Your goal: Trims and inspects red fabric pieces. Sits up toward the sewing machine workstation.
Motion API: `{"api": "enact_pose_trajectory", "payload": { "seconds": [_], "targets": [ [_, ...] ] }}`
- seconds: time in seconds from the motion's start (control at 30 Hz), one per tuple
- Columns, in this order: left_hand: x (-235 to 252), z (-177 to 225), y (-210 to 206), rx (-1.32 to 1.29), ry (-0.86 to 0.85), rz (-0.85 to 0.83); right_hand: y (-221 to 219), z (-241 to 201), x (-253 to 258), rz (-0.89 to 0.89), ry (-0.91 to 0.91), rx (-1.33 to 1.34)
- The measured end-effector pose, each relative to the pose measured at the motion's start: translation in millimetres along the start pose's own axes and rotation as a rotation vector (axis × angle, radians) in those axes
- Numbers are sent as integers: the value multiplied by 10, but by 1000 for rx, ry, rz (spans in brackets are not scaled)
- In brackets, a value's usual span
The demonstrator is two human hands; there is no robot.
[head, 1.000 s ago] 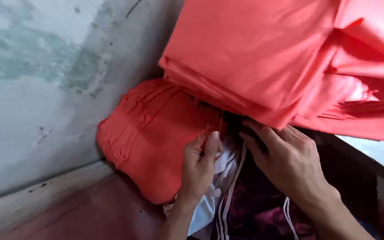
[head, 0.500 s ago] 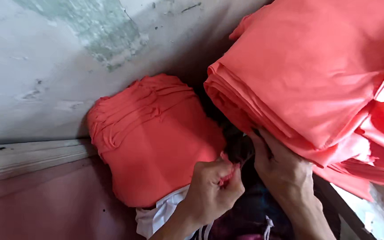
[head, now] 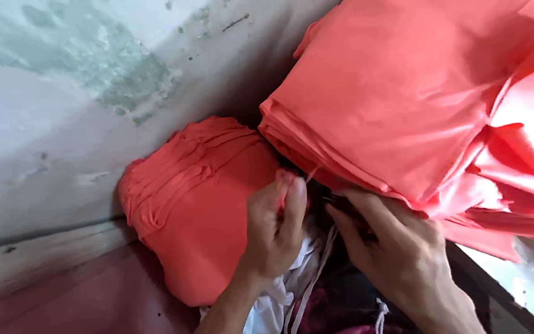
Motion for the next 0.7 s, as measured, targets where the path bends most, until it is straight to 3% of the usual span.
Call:
{"api": "enact_pose_trajectory", "payload": {
  "seconds": [0.17, 0.27, 0.33, 0.43, 0.53, 0.7],
  "targets": [
    [-178, 94, 144, -7, -112, -40, -38, -56, 93, 51, -18, -43],
    [-241, 160, 155, -55, -104, -16, 95, -53, -7, -90, -70, 44],
    [-255, 246, 108, -130, -107, -97, 309, -64, -76, -232, -125, 222],
    [-254, 426, -65, -367, -48, -186, 664, -9, -145, -237, -173, 334],
    [-396, 669, -289, -431, 67, -224, 890, 189, -244, -171, -216, 216],
    [-763, 897, -507, -407, -5, -333, 1000, 395, -441, -113, -182, -58]
  ]
}}
Point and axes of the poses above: each hand's wrist, its own x-axis towards the middle knuckle, its own y-axis out of the back of the hand, z = x × y, the point moved 5 cm from there along x, towards the middle knuckle, and after that the axes turned 14 degrees about z, right-handed, at the moved point
